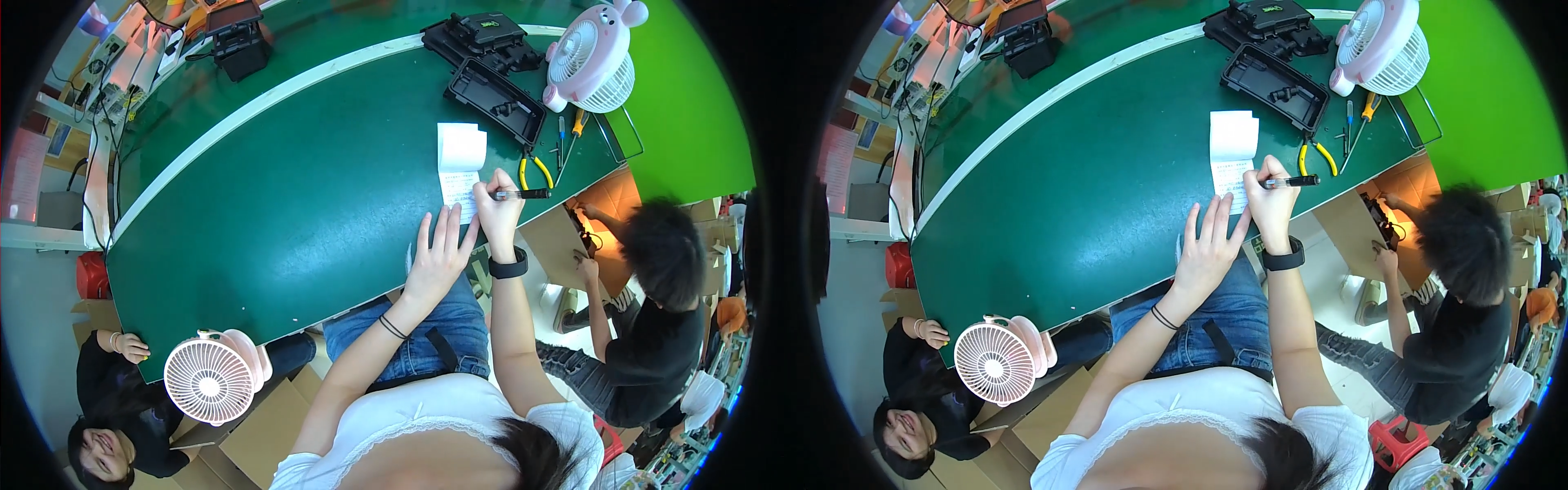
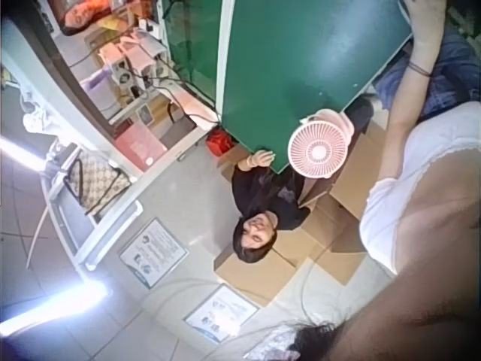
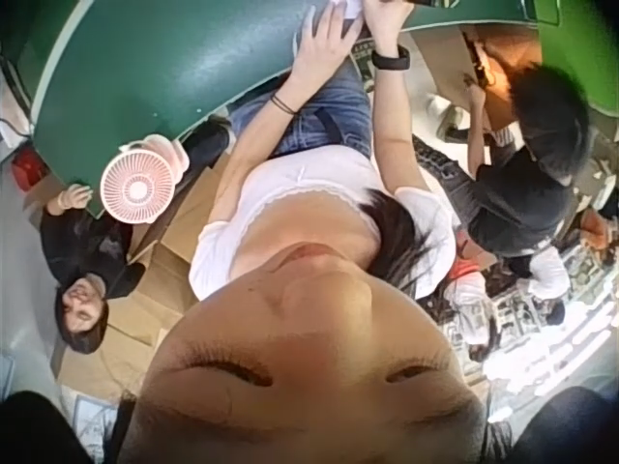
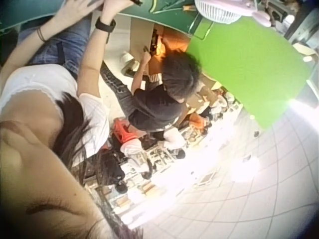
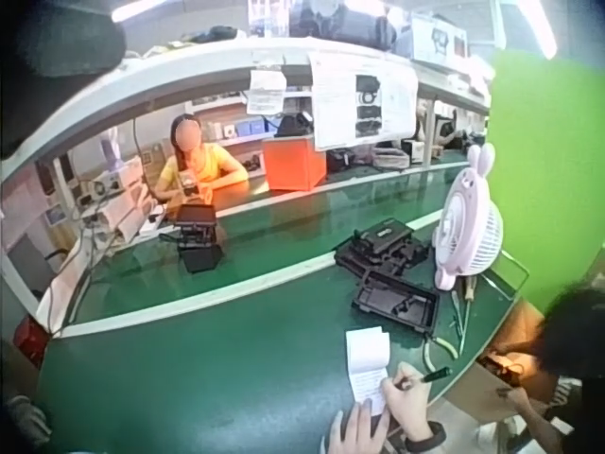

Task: Inspect electronic device cases and record findings on a notepad at a workshop bench.

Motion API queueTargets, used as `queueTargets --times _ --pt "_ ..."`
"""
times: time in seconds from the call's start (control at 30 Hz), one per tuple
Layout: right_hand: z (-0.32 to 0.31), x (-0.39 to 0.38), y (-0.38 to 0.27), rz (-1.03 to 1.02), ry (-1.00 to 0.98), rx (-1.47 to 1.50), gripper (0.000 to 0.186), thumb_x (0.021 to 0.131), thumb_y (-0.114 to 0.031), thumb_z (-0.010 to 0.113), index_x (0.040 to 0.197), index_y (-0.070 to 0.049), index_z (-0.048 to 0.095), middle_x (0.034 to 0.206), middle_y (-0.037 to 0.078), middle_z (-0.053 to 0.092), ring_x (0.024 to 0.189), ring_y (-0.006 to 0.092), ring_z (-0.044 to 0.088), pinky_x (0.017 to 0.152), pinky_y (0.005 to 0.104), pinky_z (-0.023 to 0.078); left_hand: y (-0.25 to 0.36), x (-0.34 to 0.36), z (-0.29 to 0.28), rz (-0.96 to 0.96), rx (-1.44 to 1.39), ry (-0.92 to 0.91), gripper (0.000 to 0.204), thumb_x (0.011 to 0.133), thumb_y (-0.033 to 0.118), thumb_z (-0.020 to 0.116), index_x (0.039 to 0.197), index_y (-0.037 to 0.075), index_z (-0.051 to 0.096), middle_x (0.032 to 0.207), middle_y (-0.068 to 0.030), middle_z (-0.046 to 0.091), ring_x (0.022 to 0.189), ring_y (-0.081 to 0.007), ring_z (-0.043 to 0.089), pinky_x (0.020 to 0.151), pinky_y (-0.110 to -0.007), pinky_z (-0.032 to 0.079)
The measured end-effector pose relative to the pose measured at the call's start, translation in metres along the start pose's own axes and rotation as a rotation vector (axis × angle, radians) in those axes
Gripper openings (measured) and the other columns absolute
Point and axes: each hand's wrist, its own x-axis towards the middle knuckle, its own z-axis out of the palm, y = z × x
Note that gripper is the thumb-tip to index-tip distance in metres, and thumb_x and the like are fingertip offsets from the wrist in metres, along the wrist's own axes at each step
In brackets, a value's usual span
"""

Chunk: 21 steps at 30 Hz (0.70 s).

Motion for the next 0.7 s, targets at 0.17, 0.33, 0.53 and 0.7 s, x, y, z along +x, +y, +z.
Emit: queueTargets --times 0.17,0.33,0.53,0.7 --pt "-0.0013 -0.0004 -0.0037 0.001 -0.007 0.032 0.026 0.075 0.001 0.064 0.066 -0.003 0.039 0.057 0.0 0.039 0.055 0.0062 0.037 0.049 0.0258 0.032 -0.0002 0.0003 -0.0007 0.004 0.006 -0.015 0.052 0.09 0.021 0.052 0.142 0.019 0.048 0.143 -0.0145 0.049 0.133 -0.0262 0.047 0.113 -0.05 0.032" --pt "-0.0006 0.0005 0.0011 -0.003 0.007 0.062 0.026 0.076 0.002 0.064 0.067 -0.003 0.039 0.058 0.0 0.04 0.056 0.0057 0.037 0.05 0.0249 0.033 -0.0008 0.001 -0.0013 -0.001 -0.005 -0.014 0.053 0.09 0.021 0.052 0.143 0.019 0.047 0.143 -0.014 0.049 0.133 -0.0261 0.047 0.113 -0.05 0.032" --pt "-0.0018 -0.0003 -0.0006 0.0 -0.016 0.054 0.026 0.076 0.002 0.063 0.068 -0.003 0.039 0.059 0.0 0.039 0.057 0.0059 0.037 0.05 0.025 0.033 -0.0002 0.0 -0.0005 0.002 -0.005 -0.013 0.052 0.09 0.022 0.052 0.141 0.018 0.049 0.143 -0.0145 0.049 0.133 -0.0264 0.047 0.113 -0.05 0.032" --pt "0.0001 0.0009 -0.0002 -0.024 0.009 0.026 0.026 0.076 0.002 0.063 0.068 -0.004 0.038 0.059 0.0 0.039 0.056 0.006 0.036 0.05 0.026 0.032 -0.0012 0.0007 -0.002 -0.003 -0.011 -0.006 0.052 0.089 0.022 0.053 0.141 0.018 0.05 0.143 -0.0146 0.049 0.133 -0.0264 0.047 0.112 -0.05 0.033"
